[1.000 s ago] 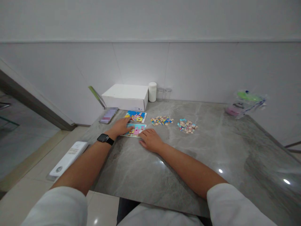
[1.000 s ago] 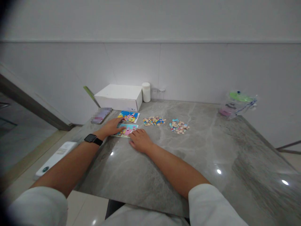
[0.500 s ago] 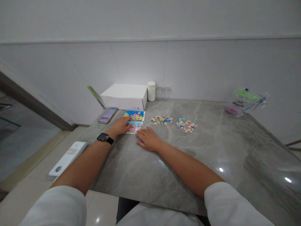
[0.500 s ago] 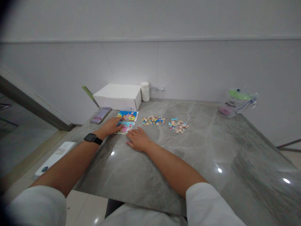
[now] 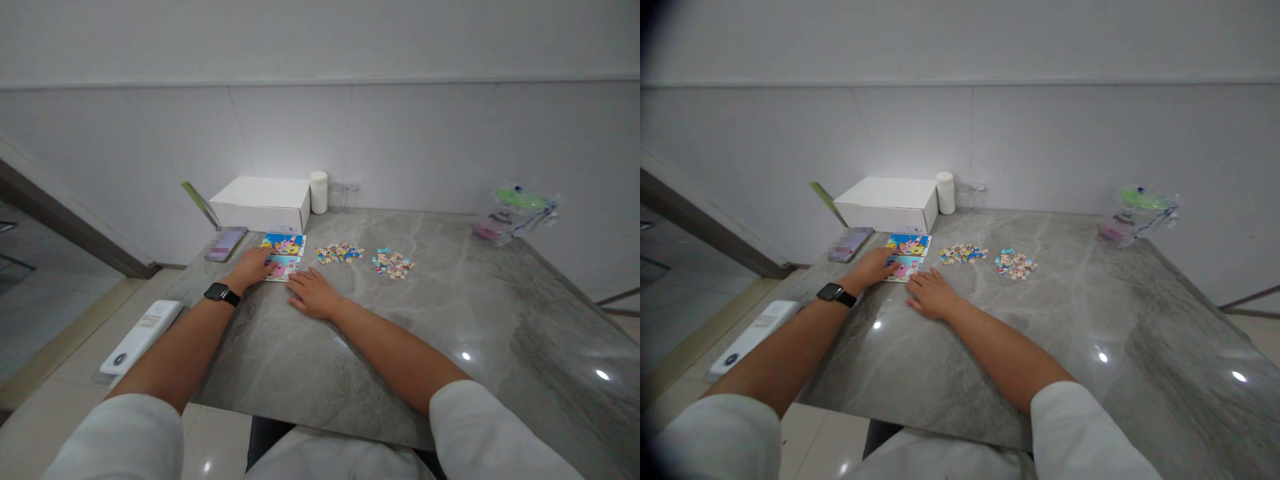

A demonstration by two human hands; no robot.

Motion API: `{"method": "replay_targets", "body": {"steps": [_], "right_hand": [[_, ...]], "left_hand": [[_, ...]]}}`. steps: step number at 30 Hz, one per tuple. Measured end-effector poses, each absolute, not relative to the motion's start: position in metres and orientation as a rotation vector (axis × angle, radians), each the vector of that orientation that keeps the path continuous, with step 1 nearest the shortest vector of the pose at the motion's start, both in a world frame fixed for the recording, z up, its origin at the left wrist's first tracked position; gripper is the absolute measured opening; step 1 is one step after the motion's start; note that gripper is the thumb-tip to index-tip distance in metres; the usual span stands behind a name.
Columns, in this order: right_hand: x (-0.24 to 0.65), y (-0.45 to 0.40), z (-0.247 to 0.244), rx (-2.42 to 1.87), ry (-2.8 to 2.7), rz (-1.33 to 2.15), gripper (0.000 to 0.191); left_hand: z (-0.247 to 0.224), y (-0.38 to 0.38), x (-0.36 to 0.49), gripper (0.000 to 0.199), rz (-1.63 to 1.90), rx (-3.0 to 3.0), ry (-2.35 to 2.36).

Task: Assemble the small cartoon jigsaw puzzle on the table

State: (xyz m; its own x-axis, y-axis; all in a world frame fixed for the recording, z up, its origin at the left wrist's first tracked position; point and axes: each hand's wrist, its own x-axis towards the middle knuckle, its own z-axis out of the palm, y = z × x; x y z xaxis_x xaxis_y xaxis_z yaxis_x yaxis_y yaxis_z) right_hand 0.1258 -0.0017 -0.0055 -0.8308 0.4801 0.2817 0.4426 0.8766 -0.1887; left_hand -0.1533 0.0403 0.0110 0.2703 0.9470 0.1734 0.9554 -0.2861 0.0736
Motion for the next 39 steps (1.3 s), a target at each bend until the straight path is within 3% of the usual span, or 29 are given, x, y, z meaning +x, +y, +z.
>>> {"method": "replay_targets", "body": {"steps": [9,18,22,27,35,39], "right_hand": [[0.126,-0.004,-0.005,-0.682,-2.657,0.134,0.041],[0.2,0.048,0.045,-1.017,-2.153,0.036,0.03],[0.278,0.084,0.041,-1.322,-2.124,-0.094,0.034],[0.347,0.094,0.014,-1.664,-2.214,-0.08,0.048],[0.345,0.099,-0.007,-1.577,-2.453,-0.063,0.067],[0.338,0.103,-0.012,-1.549,-2.517,-0.036,0.063]], "left_hand": [[0.018,0.032,-0.135,0.036,-0.663,-2.37,-1.83],[0.065,0.006,-0.032,0.028,-1.166,-2.464,-1.538],[0.063,-0.015,0.011,0.028,-1.136,-2.659,-1.369],[0.025,-0.025,0.033,0.024,-0.991,-2.842,-1.317],[0.009,-0.017,0.024,0.023,-1.015,-2.977,-1.325],[0.01,-0.019,0.023,0.022,-1.01,-3.003,-1.359]]}}
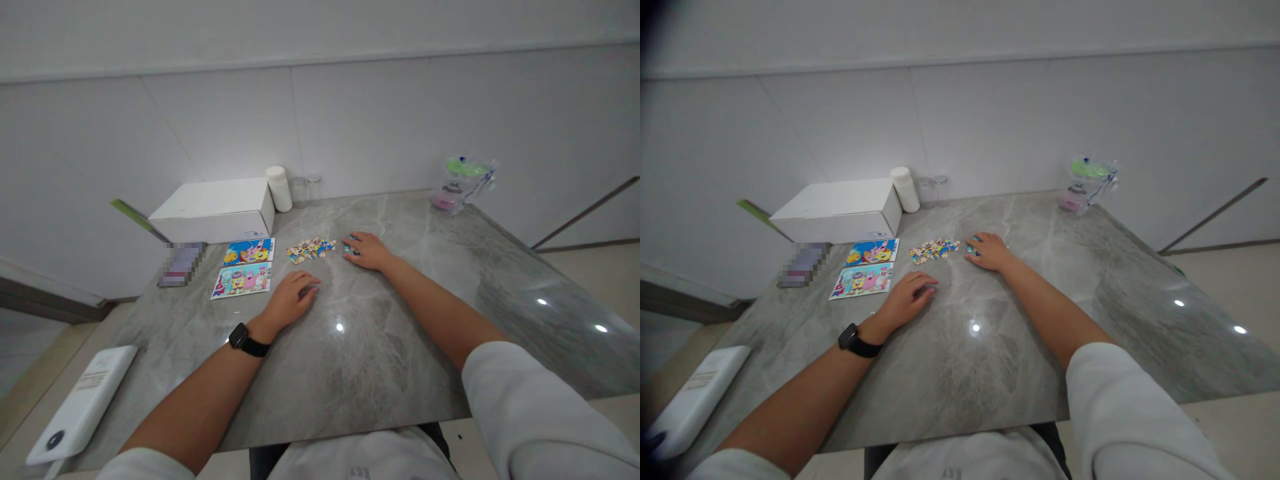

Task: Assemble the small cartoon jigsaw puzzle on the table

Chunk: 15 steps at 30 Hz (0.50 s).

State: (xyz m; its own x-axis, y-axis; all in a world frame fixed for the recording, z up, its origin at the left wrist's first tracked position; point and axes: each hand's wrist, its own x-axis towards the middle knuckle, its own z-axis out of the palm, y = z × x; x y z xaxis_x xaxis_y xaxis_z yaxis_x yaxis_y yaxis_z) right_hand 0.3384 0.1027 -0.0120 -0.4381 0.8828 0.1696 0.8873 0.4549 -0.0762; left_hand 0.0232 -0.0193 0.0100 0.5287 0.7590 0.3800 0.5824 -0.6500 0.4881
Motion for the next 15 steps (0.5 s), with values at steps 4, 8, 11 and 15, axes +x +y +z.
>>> {"method": "replay_targets", "body": {"steps": [4,8,11,15], "right_hand": [[0.346,0.1,-0.015,-1.407,-2.547,-0.06,0.054],[0.362,0.088,-0.015,-1.291,-2.582,-0.054,0.048],[0.376,0.076,-0.013,-1.277,-2.611,-0.037,0.048],[0.394,0.057,-0.01,-1.299,-2.639,-0.051,0.051]], "left_hand": [[0.013,-0.021,0.024,0.021,0.805,2.462,1.101],[0.015,-0.022,0.025,0.021,0.782,2.458,1.089],[0.015,-0.022,0.025,0.021,0.781,2.45,1.076],[0.015,-0.022,0.026,0.021,0.772,2.455,1.055]]}}
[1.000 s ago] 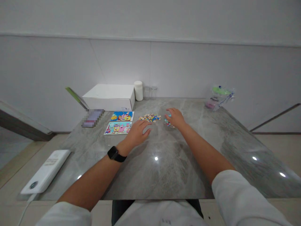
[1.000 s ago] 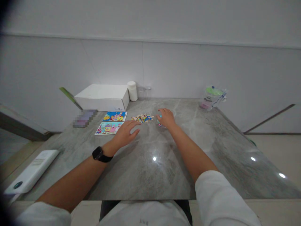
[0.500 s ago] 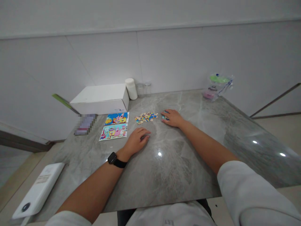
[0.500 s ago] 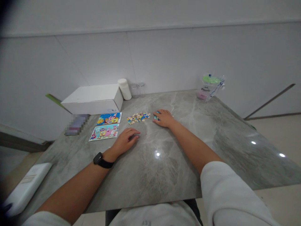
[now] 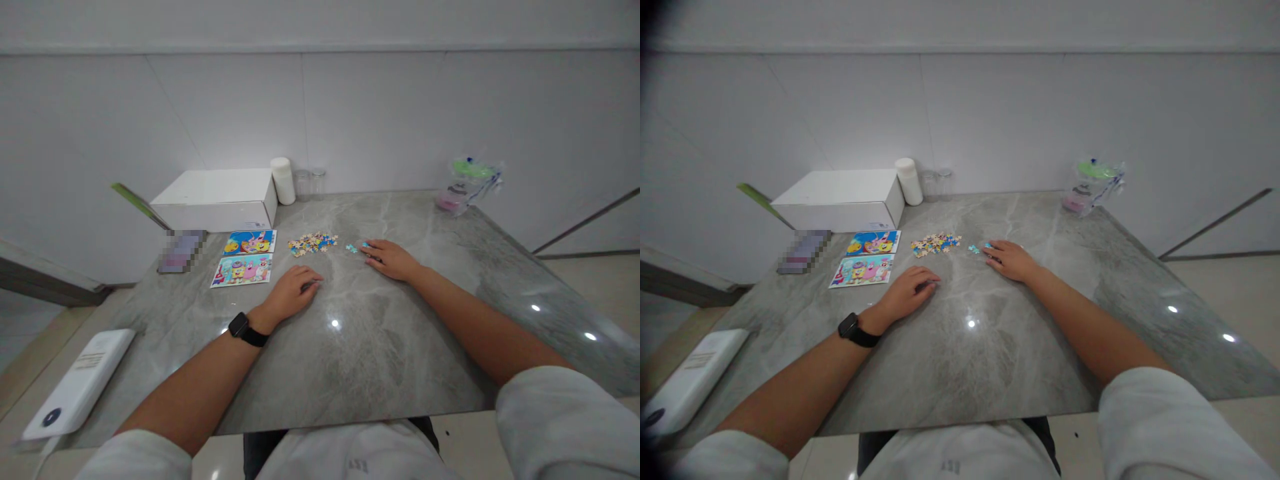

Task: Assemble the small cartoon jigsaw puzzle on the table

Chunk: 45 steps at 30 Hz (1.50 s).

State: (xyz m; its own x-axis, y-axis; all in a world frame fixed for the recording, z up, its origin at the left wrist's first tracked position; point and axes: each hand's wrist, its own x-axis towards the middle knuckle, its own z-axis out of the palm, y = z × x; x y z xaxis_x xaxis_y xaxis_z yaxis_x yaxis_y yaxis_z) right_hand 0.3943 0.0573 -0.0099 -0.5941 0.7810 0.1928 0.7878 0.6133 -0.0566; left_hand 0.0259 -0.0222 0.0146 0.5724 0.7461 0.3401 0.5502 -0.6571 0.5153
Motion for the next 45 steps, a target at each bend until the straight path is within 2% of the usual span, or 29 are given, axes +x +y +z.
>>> {"method": "replay_targets", "body": {"steps": [10,18,22,34,45], "right_hand": [[0.426,0.027,0.005,-1.415,-2.571,0.026,0.048],[0.351,0.068,0.017,-1.311,-2.613,-0.075,0.043],[0.329,0.077,0.01,-1.306,-2.669,-0.047,0.034],[0.421,0.011,0.017,-1.29,-2.606,0.009,0.029],[0.431,-0.002,0.008,-1.316,-2.545,-0.066,0.029]], "left_hand": [[0.008,-0.018,0.025,0.022,0.783,2.478,1.026],[0.01,-0.018,0.026,0.024,0.771,2.479,1.004],[0.011,-0.02,0.022,0.023,0.775,2.476,1.022],[0.011,-0.02,0.027,0.023,0.775,2.469,0.984],[0.012,-0.019,0.026,0.023,0.784,2.464,1.017]]}}
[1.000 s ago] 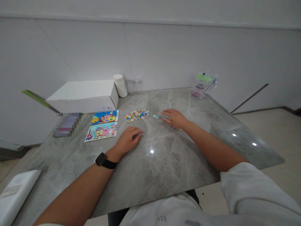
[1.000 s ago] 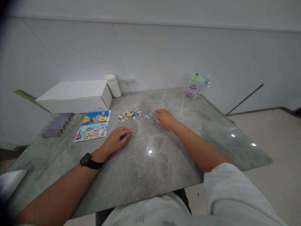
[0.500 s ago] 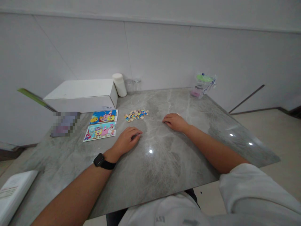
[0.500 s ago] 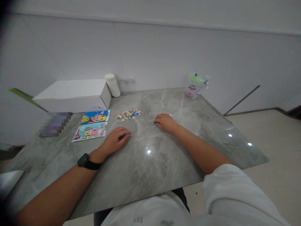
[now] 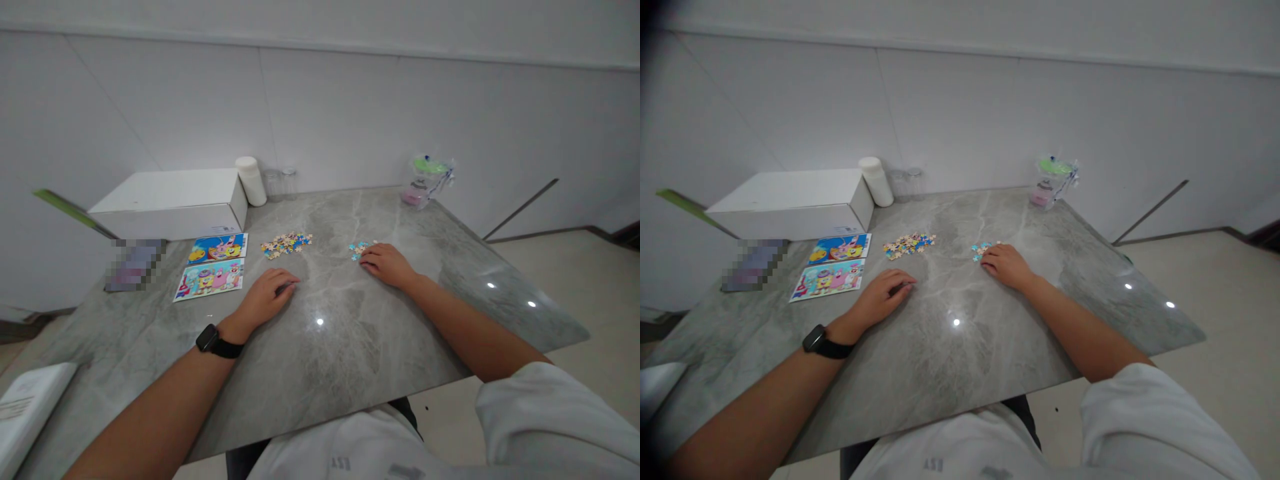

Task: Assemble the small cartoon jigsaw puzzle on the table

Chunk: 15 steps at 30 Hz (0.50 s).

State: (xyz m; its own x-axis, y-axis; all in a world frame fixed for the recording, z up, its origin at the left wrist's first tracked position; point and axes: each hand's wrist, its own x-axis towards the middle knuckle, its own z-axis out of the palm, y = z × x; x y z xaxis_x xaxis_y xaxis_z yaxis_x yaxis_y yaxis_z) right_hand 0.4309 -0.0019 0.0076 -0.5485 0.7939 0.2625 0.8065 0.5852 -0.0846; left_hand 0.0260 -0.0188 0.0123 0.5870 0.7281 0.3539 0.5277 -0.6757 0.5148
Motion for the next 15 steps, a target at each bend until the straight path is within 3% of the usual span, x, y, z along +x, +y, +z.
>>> {"method": "replay_targets", "body": {"steps": [10,15], "right_hand": [[0.425,0.053,0.038,-1.62,-2.409,-0.115,0.025],[0.401,0.09,0.066,-1.934,-2.507,0.125,0.03]], "left_hand": [[0.011,-0.019,0.026,0.022,0.783,2.459,0.998],[0.007,-0.017,0.024,0.022,0.776,2.458,0.98]]}}
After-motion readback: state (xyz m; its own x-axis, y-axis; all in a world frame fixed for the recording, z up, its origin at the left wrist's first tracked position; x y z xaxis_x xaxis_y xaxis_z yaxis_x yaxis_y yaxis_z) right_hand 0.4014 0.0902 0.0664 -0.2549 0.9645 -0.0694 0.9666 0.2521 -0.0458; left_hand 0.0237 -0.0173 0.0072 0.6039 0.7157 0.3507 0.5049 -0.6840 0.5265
